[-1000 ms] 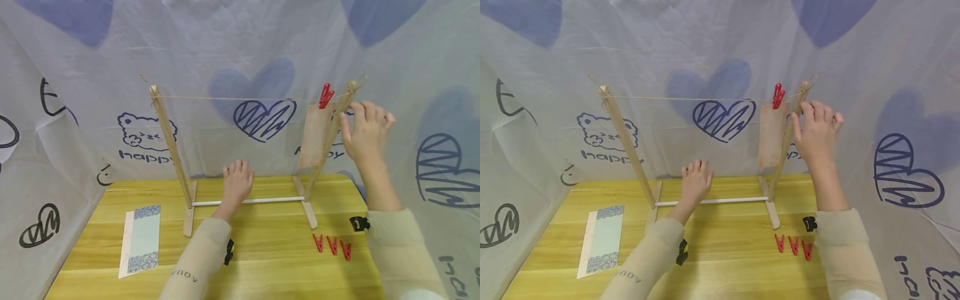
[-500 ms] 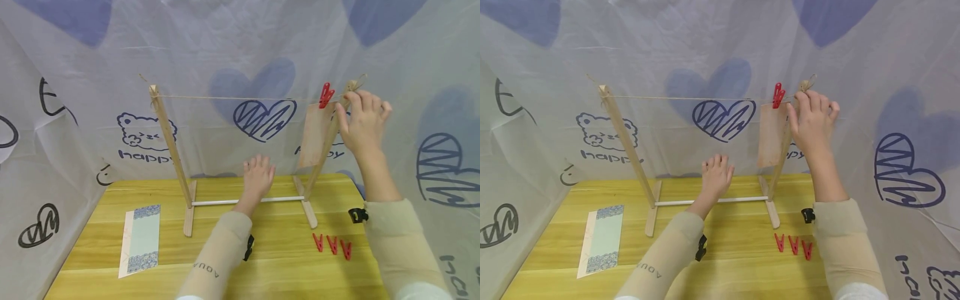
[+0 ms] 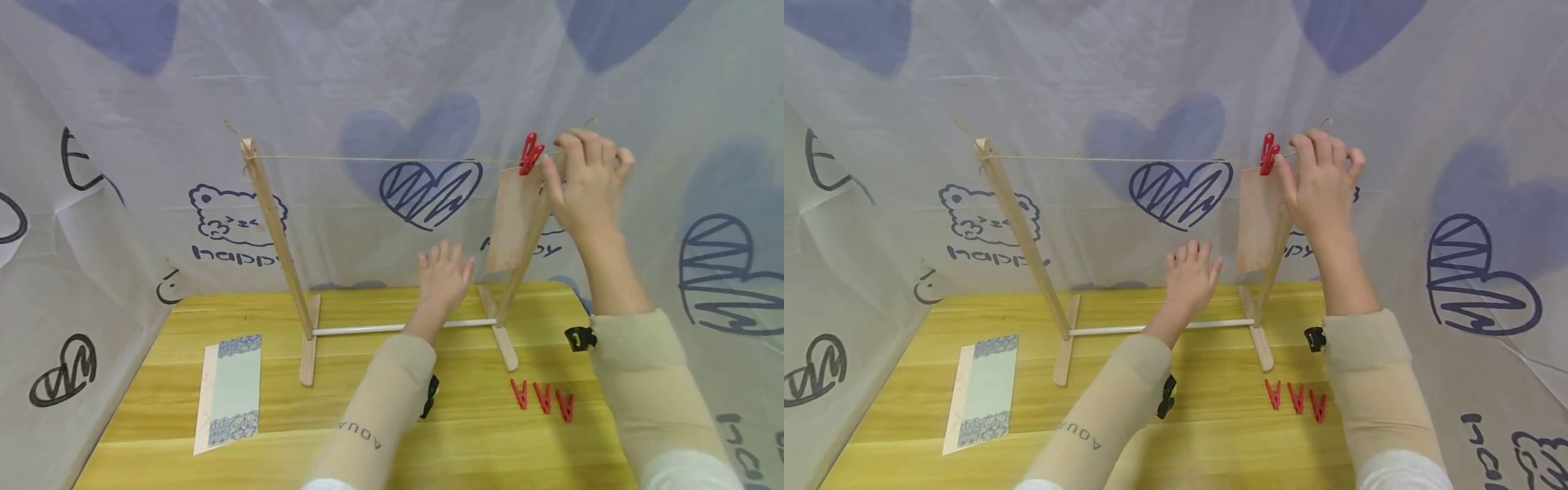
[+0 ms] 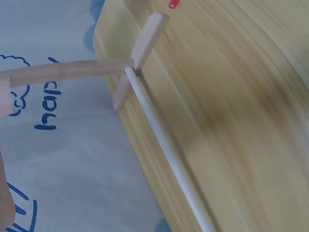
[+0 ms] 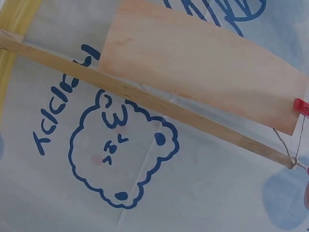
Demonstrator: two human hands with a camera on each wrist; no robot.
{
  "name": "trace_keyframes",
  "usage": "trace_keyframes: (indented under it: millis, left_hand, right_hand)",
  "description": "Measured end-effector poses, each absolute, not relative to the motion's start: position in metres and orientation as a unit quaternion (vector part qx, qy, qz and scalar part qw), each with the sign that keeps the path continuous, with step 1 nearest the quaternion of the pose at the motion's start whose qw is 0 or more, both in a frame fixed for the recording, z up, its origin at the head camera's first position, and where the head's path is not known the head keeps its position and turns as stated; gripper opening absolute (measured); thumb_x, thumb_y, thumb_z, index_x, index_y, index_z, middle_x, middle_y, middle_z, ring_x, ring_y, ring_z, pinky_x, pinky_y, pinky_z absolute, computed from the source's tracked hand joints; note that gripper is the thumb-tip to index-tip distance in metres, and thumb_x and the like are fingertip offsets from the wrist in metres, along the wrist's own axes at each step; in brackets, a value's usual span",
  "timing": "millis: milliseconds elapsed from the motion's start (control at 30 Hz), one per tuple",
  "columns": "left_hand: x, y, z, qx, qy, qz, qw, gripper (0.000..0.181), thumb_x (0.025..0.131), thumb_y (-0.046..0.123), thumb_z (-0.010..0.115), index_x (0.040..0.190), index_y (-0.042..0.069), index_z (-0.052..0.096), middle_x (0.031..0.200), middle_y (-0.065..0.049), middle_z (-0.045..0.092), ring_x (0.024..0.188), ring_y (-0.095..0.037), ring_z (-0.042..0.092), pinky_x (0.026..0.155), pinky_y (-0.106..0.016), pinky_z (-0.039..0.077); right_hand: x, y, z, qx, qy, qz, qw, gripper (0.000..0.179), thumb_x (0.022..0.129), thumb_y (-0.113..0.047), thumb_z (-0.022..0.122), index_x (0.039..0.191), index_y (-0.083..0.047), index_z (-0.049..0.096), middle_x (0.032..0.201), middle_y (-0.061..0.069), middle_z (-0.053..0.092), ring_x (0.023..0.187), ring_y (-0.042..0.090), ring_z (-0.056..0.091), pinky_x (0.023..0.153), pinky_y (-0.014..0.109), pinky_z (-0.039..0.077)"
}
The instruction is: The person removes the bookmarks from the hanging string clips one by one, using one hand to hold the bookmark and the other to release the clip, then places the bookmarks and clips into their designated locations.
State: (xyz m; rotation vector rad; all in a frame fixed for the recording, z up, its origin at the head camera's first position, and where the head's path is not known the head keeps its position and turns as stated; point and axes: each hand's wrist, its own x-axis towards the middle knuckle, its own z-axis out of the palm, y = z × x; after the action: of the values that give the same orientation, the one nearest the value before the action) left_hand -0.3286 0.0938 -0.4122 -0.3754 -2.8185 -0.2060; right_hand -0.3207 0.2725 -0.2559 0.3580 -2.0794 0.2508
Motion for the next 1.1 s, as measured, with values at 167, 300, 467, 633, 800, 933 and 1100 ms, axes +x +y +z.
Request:
trace_keyframes:
  millis: [167, 300, 467, 633, 800, 933, 1100]
  left_hand:
    - [-0.326, 0.105, -0.408, -0.131, -0.98, -0.068, 0.137, 0.053, 0.097, 0.05, 0.011, 0.139, 0.024, 0.032, 0.13, -0.001, 0.037, 0.12, -0.019, 0.033, 0.102, -0.042, 0.024]
    - [-0.324, 0.114, -0.407, -0.13, -0.98, -0.07, 0.131, 0.054, 0.097, 0.05, 0.009, 0.139, 0.025, 0.031, 0.131, 0.0, 0.036, 0.12, -0.018, 0.033, 0.102, -0.041, 0.024]
    - [-0.322, 0.123, -0.405, -0.128, -0.98, -0.082, 0.133, 0.051, 0.097, 0.05, 0.011, 0.137, 0.026, 0.031, 0.129, 0.001, 0.037, 0.119, -0.017, 0.035, 0.101, -0.041, 0.025]
    - [-0.321, 0.132, -0.402, -0.12, -0.979, -0.102, 0.131, 0.049, 0.097, 0.049, 0.013, 0.136, 0.026, 0.031, 0.13, 0.0, 0.038, 0.119, -0.017, 0.035, 0.101, -0.041, 0.026]
    - [-0.32, 0.14, -0.399, -0.107, -0.98, -0.121, 0.12, 0.05, 0.097, 0.05, 0.012, 0.136, 0.025, 0.03, 0.129, 0.0, 0.038, 0.118, -0.017, 0.035, 0.101, -0.041, 0.026]
    - [-0.319, 0.143, -0.397, -0.098, -0.979, -0.134, 0.121, 0.049, 0.097, 0.049, 0.013, 0.135, 0.023, 0.031, 0.126, 0.0, 0.04, 0.115, -0.017, 0.037, 0.099, -0.04, 0.027]
    - [-0.318, 0.145, -0.396, -0.089, -0.974, -0.161, 0.131, 0.047, 0.098, 0.047, 0.016, 0.131, 0.021, 0.035, 0.121, -0.001, 0.042, 0.111, -0.017, 0.038, 0.095, -0.038, 0.029]
  right_hand:
    - [-0.324, 0.271, -0.253, 0.147, -0.85, 0.107, 0.494, 0.045, 0.096, -0.042, 0.034, 0.114, -0.003, 0.048, 0.116, 0.018, 0.046, 0.103, 0.036, 0.035, 0.088, 0.05, 0.014]
    - [-0.327, 0.271, -0.25, 0.15, -0.844, 0.111, 0.502, 0.046, 0.095, -0.043, 0.034, 0.113, -0.003, 0.049, 0.114, 0.018, 0.046, 0.102, 0.035, 0.035, 0.088, 0.049, 0.014]
    - [-0.331, 0.266, -0.244, 0.163, -0.842, 0.109, 0.502, 0.046, 0.095, -0.043, 0.033, 0.113, -0.003, 0.048, 0.114, 0.018, 0.046, 0.103, 0.035, 0.035, 0.088, 0.049, 0.013]
    - [-0.333, 0.264, -0.239, 0.167, -0.854, 0.1, 0.483, 0.045, 0.097, -0.041, 0.033, 0.116, -0.003, 0.048, 0.115, 0.018, 0.044, 0.105, 0.036, 0.035, 0.088, 0.05, 0.013]
    - [-0.335, 0.261, -0.236, 0.167, -0.867, 0.089, 0.46, 0.041, 0.097, -0.038, 0.036, 0.116, -0.005, 0.048, 0.118, 0.017, 0.044, 0.11, 0.035, 0.034, 0.09, 0.051, 0.011]
    - [-0.337, 0.256, -0.233, 0.166, -0.876, 0.09, 0.443, 0.037, 0.097, -0.035, 0.039, 0.116, -0.006, 0.051, 0.12, 0.015, 0.045, 0.113, 0.033, 0.034, 0.094, 0.049, 0.01]
    - [-0.339, 0.255, -0.23, 0.159, -0.889, 0.082, 0.423, 0.037, 0.098, -0.035, 0.037, 0.115, -0.006, 0.051, 0.121, 0.015, 0.044, 0.111, 0.034, 0.034, 0.094, 0.049, 0.01]
